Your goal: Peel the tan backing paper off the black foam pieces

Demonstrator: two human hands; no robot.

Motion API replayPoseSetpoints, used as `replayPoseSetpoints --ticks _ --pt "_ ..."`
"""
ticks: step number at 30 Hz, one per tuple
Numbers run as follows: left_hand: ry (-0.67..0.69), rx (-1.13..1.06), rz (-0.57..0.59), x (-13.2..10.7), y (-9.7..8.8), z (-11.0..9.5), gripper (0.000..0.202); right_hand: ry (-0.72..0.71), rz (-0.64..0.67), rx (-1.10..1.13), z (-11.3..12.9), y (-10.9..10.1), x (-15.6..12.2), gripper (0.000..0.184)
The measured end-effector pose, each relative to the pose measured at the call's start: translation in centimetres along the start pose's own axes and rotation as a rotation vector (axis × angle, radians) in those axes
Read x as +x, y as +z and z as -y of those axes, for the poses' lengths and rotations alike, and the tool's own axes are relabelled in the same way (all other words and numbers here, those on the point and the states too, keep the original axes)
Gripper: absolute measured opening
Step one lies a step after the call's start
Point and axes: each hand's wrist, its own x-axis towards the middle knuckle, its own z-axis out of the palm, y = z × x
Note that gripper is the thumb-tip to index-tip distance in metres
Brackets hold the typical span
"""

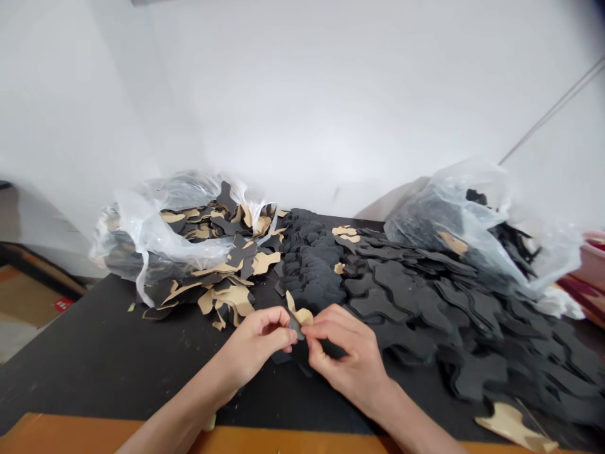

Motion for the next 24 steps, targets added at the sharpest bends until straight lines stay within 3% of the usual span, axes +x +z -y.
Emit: replayPoseSetpoints --ticks 7,14,18,21,24 --pt "0.001 0.024 -0.003 -0.1 0.0 -0.1 0.017 0.133 0.002 0.074 0.0 0.0 0.1 0.021" --pt "-0.031 -0.005 -0.003 -0.3 -0.1 -0.1 0.016 0.540 -0.081 0.172 -0.7 -0.5 0.4 0.013" --pt "-0.068 -0.077 0.007 -0.3 -0.3 0.2 0.016 0.636 -0.047 0.337 -1.5 -0.6 0.3 0.011" --pt "-0.079 -0.179 -0.042 -0.2 -0.3 0.4 0.018 0.493 -0.185 0.285 -1.3 -0.9 0.1 0.012" --pt "-0.081 -0.234 -0.084 -0.3 -0.2 0.3 0.018 0.101 -0.203 0.046 -0.5 -1.3 -0.2 0.021"
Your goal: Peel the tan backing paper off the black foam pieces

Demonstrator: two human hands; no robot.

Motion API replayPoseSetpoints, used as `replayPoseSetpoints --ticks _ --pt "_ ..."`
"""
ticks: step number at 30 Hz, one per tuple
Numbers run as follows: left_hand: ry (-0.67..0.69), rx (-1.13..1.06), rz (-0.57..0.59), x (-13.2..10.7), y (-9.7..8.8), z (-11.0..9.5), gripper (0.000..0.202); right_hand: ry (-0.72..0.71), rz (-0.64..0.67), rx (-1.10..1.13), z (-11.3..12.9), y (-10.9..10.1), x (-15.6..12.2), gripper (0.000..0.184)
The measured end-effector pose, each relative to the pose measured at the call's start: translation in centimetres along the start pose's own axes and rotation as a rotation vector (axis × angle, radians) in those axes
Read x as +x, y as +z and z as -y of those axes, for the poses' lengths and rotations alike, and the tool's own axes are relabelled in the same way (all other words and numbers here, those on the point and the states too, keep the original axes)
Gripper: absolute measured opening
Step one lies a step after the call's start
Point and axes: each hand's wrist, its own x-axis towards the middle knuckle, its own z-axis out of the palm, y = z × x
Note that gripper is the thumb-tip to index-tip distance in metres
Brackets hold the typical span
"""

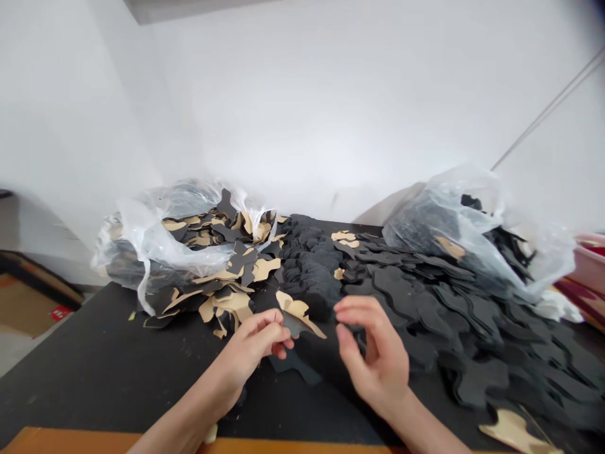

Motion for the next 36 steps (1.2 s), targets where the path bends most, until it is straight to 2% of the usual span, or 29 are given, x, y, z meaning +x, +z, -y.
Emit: replayPoseSetpoints --ticks 2,4,10,13,15,18,20,21,24,26,29,32,36 --pt "0.002 -0.017 0.004 0.0 0.1 0.0 0.018 -0.217 0.135 -0.110 0.4 0.1 -0.2 0.030" --pt "0.011 -0.025 0.021 0.0 0.1 0.0 0.017 -0.315 0.232 -0.208 0.5 0.3 -0.3 0.033" --pt "-0.007 -0.062 0.094 -0.1 0.1 0.6 0.017 -0.333 0.235 -0.272 -0.5 0.8 -0.4 0.030" --pt "-0.008 -0.151 0.109 0.0 0.3 0.6 0.015 -0.261 0.205 -0.215 -0.2 0.9 -0.3 0.027" --pt "0.040 -0.247 0.094 0.1 0.3 0.4 0.014 -0.191 0.202 -0.167 0.1 0.9 -0.3 0.023" --pt "0.253 -0.327 -0.073 -0.1 -0.3 -0.2 0.011 -0.101 0.215 -0.127 0.4 0.9 -0.2 0.021" --pt "0.448 -0.170 -0.195 -0.4 -0.9 -0.7 0.015 -0.010 0.219 -0.117 0.5 0.6 0.0 0.018" --pt "0.527 -0.030 -0.199 -0.6 -1.2 -0.9 0.017 0.045 0.221 -0.109 0.5 0.5 0.1 0.016" --pt "0.616 0.321 -0.054 -1.0 -1.4 -1.4 0.021 0.186 0.229 -0.061 0.7 0.2 0.8 0.012" --pt "0.583 0.428 0.022 -1.0 -1.1 -1.5 0.017 0.253 0.231 -0.013 1.0 0.1 1.1 0.012" --pt "0.432 0.477 0.012 -0.6 -0.6 -1.6 0.006 0.381 0.214 0.059 1.3 0.2 1.1 0.011" --pt "0.248 0.429 -0.047 -0.6 -0.7 -1.3 0.015 0.522 0.187 0.106 1.6 0.4 0.2 0.012" --pt "0.078 0.434 -0.056 -1.5 -1.3 0.2 0.024 0.698 0.178 0.128 2.0 0.9 -1.8 0.012"
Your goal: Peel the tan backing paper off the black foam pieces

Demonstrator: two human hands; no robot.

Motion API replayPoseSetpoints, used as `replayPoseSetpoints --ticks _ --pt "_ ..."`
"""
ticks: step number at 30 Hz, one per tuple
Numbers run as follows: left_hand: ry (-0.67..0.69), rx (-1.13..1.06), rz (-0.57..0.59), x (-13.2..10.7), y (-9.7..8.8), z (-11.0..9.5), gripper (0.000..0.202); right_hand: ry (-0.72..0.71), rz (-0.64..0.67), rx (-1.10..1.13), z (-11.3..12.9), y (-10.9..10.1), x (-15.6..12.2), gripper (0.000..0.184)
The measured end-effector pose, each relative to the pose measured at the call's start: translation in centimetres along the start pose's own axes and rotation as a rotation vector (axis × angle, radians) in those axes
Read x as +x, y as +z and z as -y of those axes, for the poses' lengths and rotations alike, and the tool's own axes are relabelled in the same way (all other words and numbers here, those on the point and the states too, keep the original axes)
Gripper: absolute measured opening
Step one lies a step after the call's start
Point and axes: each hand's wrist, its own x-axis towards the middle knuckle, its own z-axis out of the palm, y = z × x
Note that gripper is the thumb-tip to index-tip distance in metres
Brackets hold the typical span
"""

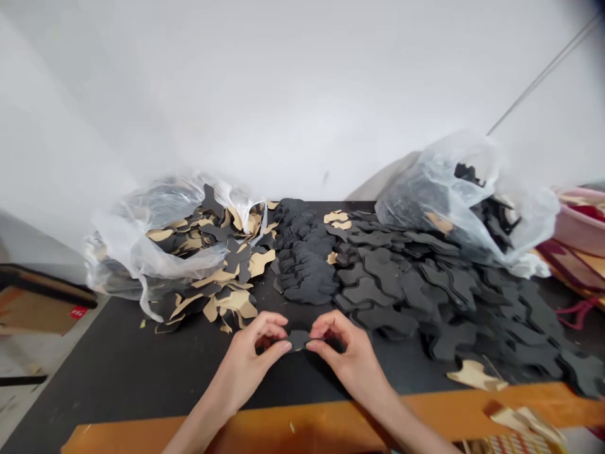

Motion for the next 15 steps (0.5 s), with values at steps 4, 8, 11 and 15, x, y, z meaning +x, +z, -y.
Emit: replayPoseSetpoints --ticks 4,8,11,15 --pt "-0.051 0.049 0.007 -0.9 0.5 1.1 0.016 0.097 0.021 -0.040 -0.8 0.6 -1.3 0.009" --pt "0.011 0.193 0.013 -0.2 0.8 0.4 0.005 0.073 0.035 -0.173 -1.1 0.8 -1.4 0.009" --pt "0.099 0.377 0.046 0.6 0.7 -0.2 0.014 0.032 0.067 -0.258 -0.9 0.7 -1.0 0.011" --pt "0.277 0.467 0.053 0.9 0.5 0.8 0.020 0.014 0.100 -0.316 -0.8 0.5 -0.3 0.016"
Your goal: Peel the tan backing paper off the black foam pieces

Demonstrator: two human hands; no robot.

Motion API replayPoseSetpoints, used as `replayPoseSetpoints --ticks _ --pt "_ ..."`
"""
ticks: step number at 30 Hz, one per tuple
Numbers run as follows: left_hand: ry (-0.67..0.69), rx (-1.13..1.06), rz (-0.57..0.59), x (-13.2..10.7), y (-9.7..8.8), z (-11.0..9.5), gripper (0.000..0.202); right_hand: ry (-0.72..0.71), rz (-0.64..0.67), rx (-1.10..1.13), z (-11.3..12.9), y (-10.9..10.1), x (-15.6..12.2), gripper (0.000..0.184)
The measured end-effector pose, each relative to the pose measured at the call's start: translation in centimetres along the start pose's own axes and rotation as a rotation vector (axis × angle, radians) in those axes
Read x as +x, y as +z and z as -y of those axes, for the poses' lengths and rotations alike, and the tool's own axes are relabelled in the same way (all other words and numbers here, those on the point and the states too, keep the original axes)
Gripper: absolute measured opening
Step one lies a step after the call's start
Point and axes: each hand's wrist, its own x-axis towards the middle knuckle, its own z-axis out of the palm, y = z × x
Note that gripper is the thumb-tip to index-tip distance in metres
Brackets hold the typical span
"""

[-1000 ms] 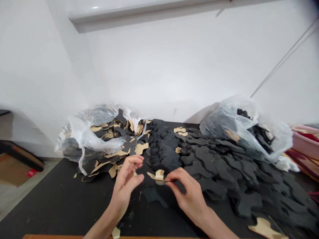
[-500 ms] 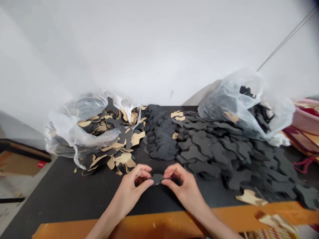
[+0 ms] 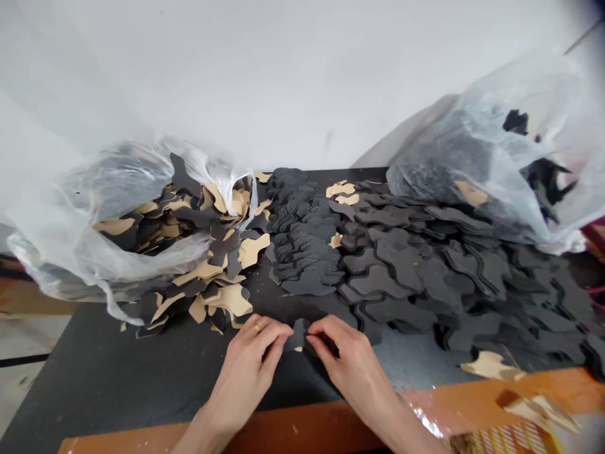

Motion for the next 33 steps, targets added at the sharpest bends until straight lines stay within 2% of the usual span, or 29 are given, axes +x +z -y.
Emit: replayPoseSetpoints --ticks 4,13,19,24,33 --pt "0.154 0.065 -0.064 -1.0 0.9 1.2 0.026 0.007 0.036 -0.007 -0.1 0.0 0.0 0.017" --pt "0.255 0.132 -0.130 -1.1 1.4 1.5 0.031 0.028 0.057 0.022 -0.1 0.2 -0.1 0.017" --pt "0.250 0.130 -0.154 -2.0 2.0 1.4 0.030 0.027 0.063 0.027 -0.1 0.1 -0.1 0.017" --pt "0.224 0.170 -0.187 -3.4 3.0 0.9 0.022 0.020 0.070 0.019 -0.1 -0.1 -0.6 0.017" --pt "0.280 0.243 -0.260 -3.2 3.2 1.3 0.021 0.097 0.039 0.008 0.5 0.3 -0.5 0.016"
